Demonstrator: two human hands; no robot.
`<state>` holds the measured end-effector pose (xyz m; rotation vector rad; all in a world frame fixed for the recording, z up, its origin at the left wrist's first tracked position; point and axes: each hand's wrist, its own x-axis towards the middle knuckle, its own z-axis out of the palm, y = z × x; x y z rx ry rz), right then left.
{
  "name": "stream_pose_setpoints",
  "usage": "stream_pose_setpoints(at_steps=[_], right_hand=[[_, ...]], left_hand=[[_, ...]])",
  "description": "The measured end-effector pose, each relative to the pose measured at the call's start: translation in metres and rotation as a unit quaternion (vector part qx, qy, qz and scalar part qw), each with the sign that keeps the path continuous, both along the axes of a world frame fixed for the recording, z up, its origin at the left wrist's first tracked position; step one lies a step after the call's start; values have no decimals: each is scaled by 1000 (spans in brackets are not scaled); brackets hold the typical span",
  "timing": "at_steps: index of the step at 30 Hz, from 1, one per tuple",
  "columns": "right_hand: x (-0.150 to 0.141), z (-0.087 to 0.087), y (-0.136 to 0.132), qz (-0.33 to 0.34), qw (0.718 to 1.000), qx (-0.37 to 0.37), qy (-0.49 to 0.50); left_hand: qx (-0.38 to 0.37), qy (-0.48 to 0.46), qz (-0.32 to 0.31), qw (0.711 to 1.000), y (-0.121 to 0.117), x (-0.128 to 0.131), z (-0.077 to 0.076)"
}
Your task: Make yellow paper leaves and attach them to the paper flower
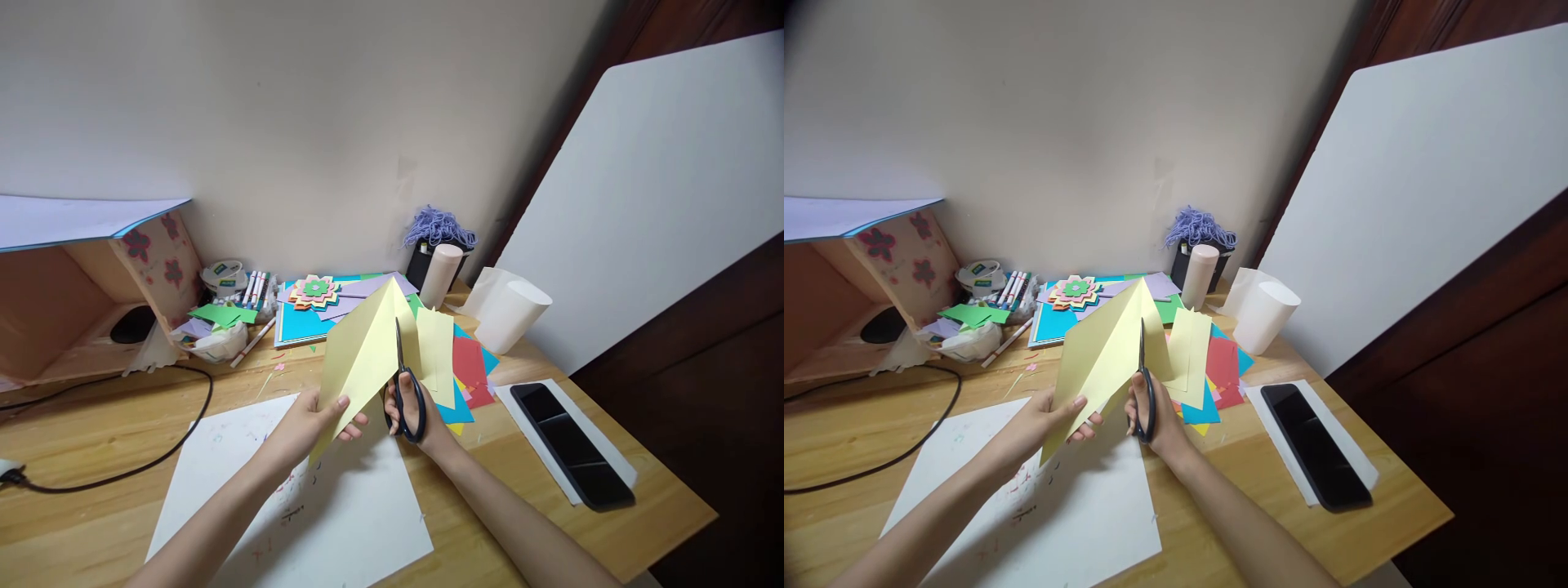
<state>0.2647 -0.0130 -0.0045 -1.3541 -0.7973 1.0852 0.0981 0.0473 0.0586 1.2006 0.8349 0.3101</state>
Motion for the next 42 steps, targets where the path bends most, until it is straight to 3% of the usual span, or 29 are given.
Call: stream_pose_setpoints(at_steps=[7,17,23,42], right_hand=[[0,6,-2,31,1000,-1,-6],[-6,2,-6,57,998,1,-14],[-6,3,-8,66,996,14,-62],[-5,2,-8,41,998,1,-41]], left_hand=[[40,23,-10,999,3,-2,2],[76,50,59,994,6,-5,-3],[78,48,41,995,3,-4,2],[88,59,20,994,5,-5,0]])
